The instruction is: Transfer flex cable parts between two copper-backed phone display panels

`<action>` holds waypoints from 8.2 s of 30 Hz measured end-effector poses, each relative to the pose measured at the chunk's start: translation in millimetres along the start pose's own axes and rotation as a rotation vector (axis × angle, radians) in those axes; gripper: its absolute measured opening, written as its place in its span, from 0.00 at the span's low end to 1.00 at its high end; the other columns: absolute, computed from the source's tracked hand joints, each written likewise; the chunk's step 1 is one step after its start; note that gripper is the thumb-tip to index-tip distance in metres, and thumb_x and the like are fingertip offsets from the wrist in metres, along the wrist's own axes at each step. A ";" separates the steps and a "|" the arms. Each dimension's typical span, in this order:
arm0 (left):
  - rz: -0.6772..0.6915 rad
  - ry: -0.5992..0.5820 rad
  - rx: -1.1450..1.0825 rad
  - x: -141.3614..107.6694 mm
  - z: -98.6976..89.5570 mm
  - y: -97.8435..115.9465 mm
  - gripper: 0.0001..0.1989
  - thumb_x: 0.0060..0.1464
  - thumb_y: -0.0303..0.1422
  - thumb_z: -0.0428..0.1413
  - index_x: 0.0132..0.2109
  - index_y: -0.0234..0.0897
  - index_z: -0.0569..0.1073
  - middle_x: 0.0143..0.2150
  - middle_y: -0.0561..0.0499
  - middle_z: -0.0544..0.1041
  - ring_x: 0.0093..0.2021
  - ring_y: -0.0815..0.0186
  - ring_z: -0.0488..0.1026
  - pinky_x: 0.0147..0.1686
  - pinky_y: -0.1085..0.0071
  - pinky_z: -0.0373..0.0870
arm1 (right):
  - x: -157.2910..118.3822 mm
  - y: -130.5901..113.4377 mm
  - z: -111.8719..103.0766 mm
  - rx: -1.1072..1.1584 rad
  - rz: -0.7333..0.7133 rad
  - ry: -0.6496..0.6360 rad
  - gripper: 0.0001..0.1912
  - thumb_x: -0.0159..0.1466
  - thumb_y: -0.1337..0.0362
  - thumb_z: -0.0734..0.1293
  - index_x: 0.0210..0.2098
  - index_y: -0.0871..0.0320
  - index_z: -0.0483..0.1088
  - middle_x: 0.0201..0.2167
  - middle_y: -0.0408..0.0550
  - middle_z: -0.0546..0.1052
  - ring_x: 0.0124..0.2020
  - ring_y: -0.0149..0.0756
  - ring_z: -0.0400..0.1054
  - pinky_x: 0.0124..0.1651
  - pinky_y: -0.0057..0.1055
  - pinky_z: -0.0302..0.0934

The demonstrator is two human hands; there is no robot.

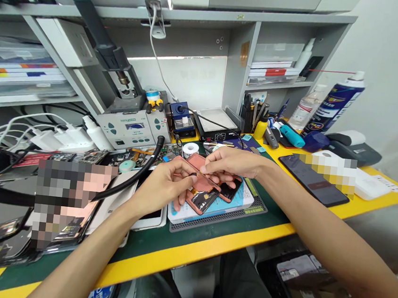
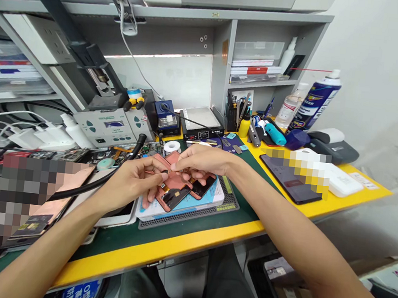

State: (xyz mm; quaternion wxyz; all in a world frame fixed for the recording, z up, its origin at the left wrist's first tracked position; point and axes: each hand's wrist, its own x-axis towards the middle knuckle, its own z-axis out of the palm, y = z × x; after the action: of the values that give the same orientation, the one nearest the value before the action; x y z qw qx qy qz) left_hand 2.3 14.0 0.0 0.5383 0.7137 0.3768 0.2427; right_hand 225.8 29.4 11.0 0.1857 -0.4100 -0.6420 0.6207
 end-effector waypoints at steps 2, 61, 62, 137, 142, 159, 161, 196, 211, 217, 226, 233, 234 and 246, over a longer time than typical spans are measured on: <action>0.001 0.003 -0.008 0.1 0.3 0.0 0.10 0.59 0.38 0.57 0.41 0.35 0.69 0.17 0.57 0.72 0.15 0.68 0.70 0.14 0.75 0.70 | 0.5 0.3 -0.3 -0.005 -0.006 -0.005 0.15 0.62 0.57 0.69 0.27 0.62 0.69 0.23 0.43 0.73 0.13 0.22 0.56 0.13 0.20 0.58; 0.020 -0.026 0.008 -0.7 -3.9 -2.9 0.12 0.61 0.41 0.56 0.42 0.35 0.67 0.19 0.55 0.74 0.15 0.68 0.70 0.15 0.75 0.68 | 0.4 -0.5 1.7 0.011 0.032 0.006 0.16 0.60 0.56 0.72 0.27 0.61 0.67 0.21 0.41 0.73 0.13 0.22 0.56 0.13 0.21 0.55; 0.019 -0.027 0.011 -0.7 -3.8 -2.8 0.12 0.61 0.41 0.56 0.42 0.35 0.67 0.19 0.55 0.74 0.15 0.68 0.70 0.15 0.75 0.68 | 0.4 -0.3 1.5 0.009 0.031 0.007 0.16 0.60 0.56 0.72 0.27 0.61 0.68 0.21 0.41 0.73 0.13 0.22 0.56 0.13 0.21 0.55; 0.035 -0.018 -0.120 0.0 -5.0 -0.6 0.13 0.58 0.40 0.60 0.38 0.34 0.69 0.19 0.56 0.73 0.15 0.71 0.70 0.15 0.78 0.68 | 2.5 2.2 1.7 -0.041 -0.029 0.013 0.16 0.62 0.56 0.70 0.27 0.62 0.68 0.22 0.44 0.75 0.12 0.23 0.59 0.12 0.21 0.56; 0.035 -0.024 -0.118 0.7 -4.7 -0.6 0.13 0.58 0.39 0.60 0.39 0.34 0.70 0.19 0.56 0.73 0.16 0.71 0.70 0.15 0.78 0.69 | 1.6 0.4 2.9 -0.037 -0.032 0.011 0.16 0.62 0.55 0.71 0.26 0.62 0.68 0.22 0.43 0.74 0.13 0.23 0.57 0.12 0.22 0.58; 0.037 -0.031 -0.112 -0.1 -5.3 -2.8 0.13 0.58 0.39 0.60 0.42 0.34 0.70 0.19 0.55 0.74 0.16 0.69 0.70 0.15 0.76 0.69 | 1.4 1.0 2.5 -0.061 -0.023 0.006 0.17 0.62 0.54 0.70 0.27 0.62 0.69 0.22 0.42 0.75 0.12 0.22 0.59 0.13 0.21 0.56; 0.036 -0.034 -0.108 0.0 -5.2 -2.8 0.13 0.59 0.39 0.60 0.42 0.34 0.70 0.19 0.55 0.74 0.16 0.69 0.70 0.16 0.76 0.69 | 1.2 1.2 2.5 -0.066 -0.022 0.005 0.17 0.62 0.54 0.70 0.27 0.62 0.69 0.23 0.43 0.75 0.12 0.23 0.60 0.12 0.21 0.54; 0.023 -0.029 -0.120 0.0 -5.0 -0.9 0.13 0.57 0.39 0.61 0.41 0.33 0.70 0.20 0.55 0.73 0.16 0.69 0.70 0.15 0.76 0.68 | 1.6 1.1 3.2 -0.037 -0.026 0.011 0.16 0.62 0.55 0.71 0.27 0.61 0.67 0.22 0.42 0.74 0.13 0.23 0.59 0.14 0.21 0.57; 0.011 -0.026 -0.130 -0.3 -4.6 0.7 0.12 0.57 0.38 0.61 0.41 0.33 0.71 0.20 0.55 0.74 0.17 0.70 0.70 0.16 0.77 0.68 | 1.4 3.7 1.8 -0.049 -0.033 0.012 0.18 0.62 0.53 0.71 0.28 0.61 0.67 0.22 0.42 0.75 0.14 0.23 0.61 0.13 0.20 0.54; 0.018 -0.031 -0.151 -0.3 -4.8 1.1 0.13 0.57 0.38 0.61 0.41 0.32 0.71 0.20 0.55 0.74 0.17 0.70 0.71 0.16 0.77 0.68 | 1.8 4.7 1.5 -0.051 -0.030 0.008 0.18 0.62 0.53 0.71 0.29 0.61 0.68 0.23 0.43 0.75 0.14 0.23 0.60 0.13 0.21 0.55; 0.001 -0.033 -0.165 -0.9 -5.1 0.5 0.11 0.55 0.35 0.62 0.40 0.32 0.72 0.21 0.55 0.75 0.18 0.70 0.72 0.16 0.78 0.69 | -1.1 -0.2 4.3 -0.067 -0.040 0.001 0.18 0.62 0.52 0.71 0.28 0.61 0.67 0.21 0.41 0.72 0.13 0.23 0.59 0.11 0.19 0.49; 0.000 -0.034 -0.186 -0.3 -5.2 0.4 0.12 0.56 0.37 0.62 0.41 0.32 0.71 0.20 0.54 0.76 0.18 0.69 0.72 0.16 0.77 0.69 | -1.5 -1.5 4.9 -0.065 -0.051 -0.006 0.19 0.61 0.51 0.70 0.28 0.62 0.68 0.22 0.42 0.73 0.13 0.23 0.60 0.12 0.20 0.52; 0.004 -0.037 -0.191 -0.1 -5.4 0.1 0.12 0.56 0.37 0.62 0.41 0.32 0.71 0.20 0.54 0.75 0.18 0.69 0.72 0.16 0.77 0.69 | -1.5 -1.6 5.0 -0.067 -0.053 -0.006 0.19 0.61 0.51 0.70 0.28 0.62 0.68 0.22 0.42 0.73 0.13 0.23 0.60 0.12 0.20 0.52; 0.040 -0.047 -0.253 1.7 -7.9 -8.5 0.14 0.56 0.38 0.62 0.43 0.32 0.72 0.36 0.47 0.79 0.21 0.69 0.73 0.16 0.72 0.72 | -0.2 0.6 4.2 -0.094 -0.059 -0.012 0.19 0.62 0.49 0.70 0.30 0.61 0.68 0.22 0.42 0.74 0.13 0.24 0.62 0.11 0.20 0.49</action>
State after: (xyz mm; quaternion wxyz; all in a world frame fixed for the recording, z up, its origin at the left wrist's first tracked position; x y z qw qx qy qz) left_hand -4.9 21.1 -5.9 0.6279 0.6528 0.3162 0.2821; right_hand 223.0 26.5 9.8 0.1806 -0.3954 -0.6833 0.5866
